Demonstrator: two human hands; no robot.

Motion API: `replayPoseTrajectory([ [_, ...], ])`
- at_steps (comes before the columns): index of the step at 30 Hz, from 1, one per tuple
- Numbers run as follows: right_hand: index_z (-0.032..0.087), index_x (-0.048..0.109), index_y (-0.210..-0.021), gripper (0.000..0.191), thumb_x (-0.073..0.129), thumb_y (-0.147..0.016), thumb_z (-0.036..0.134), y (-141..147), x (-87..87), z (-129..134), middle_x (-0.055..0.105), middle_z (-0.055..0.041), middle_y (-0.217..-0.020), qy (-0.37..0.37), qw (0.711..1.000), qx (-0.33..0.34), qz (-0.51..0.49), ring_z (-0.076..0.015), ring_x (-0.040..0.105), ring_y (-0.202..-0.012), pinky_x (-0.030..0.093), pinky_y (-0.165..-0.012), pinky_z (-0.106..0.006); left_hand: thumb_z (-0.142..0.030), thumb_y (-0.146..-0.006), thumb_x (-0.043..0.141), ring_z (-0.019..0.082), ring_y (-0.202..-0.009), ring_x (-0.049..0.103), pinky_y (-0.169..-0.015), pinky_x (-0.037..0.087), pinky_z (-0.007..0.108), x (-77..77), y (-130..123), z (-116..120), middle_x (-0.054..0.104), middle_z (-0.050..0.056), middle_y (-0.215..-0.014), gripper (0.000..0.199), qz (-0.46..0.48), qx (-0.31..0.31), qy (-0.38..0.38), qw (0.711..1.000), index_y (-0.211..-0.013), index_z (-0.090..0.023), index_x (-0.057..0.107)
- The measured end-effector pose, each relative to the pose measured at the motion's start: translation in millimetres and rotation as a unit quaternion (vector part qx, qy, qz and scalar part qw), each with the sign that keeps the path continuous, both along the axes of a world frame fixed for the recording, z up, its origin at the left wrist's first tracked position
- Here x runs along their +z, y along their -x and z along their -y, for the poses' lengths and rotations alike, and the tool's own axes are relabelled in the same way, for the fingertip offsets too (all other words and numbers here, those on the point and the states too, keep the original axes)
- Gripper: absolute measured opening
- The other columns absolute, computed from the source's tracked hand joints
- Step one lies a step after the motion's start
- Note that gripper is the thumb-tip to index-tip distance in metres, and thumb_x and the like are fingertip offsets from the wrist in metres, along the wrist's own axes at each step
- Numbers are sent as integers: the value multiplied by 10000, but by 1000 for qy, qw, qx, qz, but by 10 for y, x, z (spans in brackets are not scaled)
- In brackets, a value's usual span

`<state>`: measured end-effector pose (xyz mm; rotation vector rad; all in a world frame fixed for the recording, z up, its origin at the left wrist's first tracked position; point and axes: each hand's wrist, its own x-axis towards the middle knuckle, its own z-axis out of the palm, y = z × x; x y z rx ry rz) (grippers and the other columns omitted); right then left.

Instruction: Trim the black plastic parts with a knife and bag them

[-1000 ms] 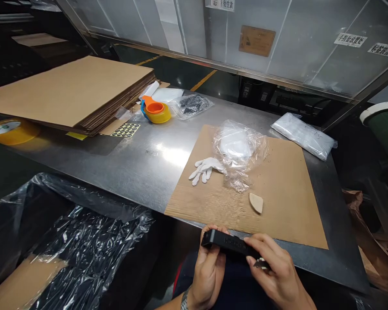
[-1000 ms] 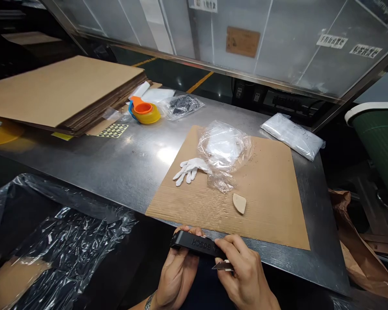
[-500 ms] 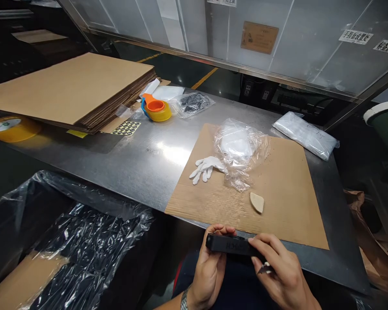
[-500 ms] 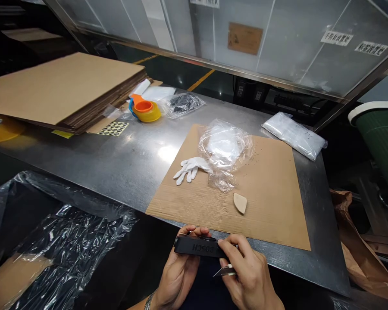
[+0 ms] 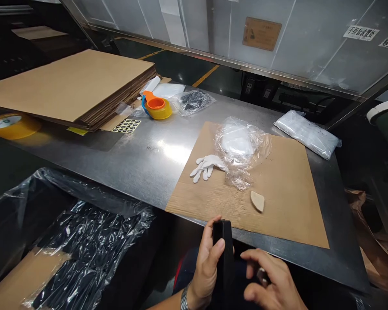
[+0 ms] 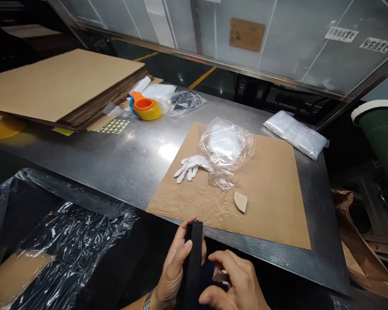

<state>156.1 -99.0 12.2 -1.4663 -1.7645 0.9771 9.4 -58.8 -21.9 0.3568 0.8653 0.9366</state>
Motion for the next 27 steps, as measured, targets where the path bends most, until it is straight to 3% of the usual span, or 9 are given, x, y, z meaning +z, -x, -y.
replayPoseTrajectory([
  [3, 229, 534, -1020, 435, 276, -911, 561, -56, 53, -12, 594, -13, -731, 37, 998, -40, 12, -134, 583, -629, 455, -579, -220, -426, -790, 574, 59, -466, 413, -429, 305, 174, -9, 18, 19, 474, -39, -668, 469, 75, -62, -18, 995, -1183, -249, 389],
  [6, 220, 529, -903, 275, 279, -967, 315, -66, 63, -16, 582, -10, -732, 29, 996, -46, 72, -131, 560, -650, 407, -607, -239, -455, -772, 582, 45, -434, 409, -404, 294, 167, -34, 48, 61, 476, -37, -691, 448, 97, -107, -25, 989, -1134, -255, 410],
  [8, 207, 524, -833, 251, 312, -957, 256, -57, 56, -11, 567, -12, -708, 10, 993, -28, 115, -132, 534, -632, 371, -589, -247, -448, -789, 562, 43, -436, 417, -407, 296, 165, -53, 72, 87, 478, -34, -695, 430, 97, -130, -19, 987, -1140, -258, 403],
  [15, 193, 514, -711, 291, 370, -953, 268, -37, 22, -11, 506, 12, -595, -64, 976, -35, 205, -113, 458, -539, 271, -530, -247, -450, -810, 528, 49, -439, 422, -406, 303, 166, -137, 101, 132, 494, -28, -699, 442, 107, -150, -32, 982, -1171, -246, 374],
  [27, 191, 455, -643, 337, 372, -954, 289, -33, -31, -44, 480, 22, -567, -76, 971, -26, 225, -99, 431, -521, 245, -526, -242, -447, -821, 517, 52, -448, 434, -413, 317, 170, -169, 100, 130, 504, -19, -727, 437, 107, -160, -26, 981, -1184, -251, 371],
])
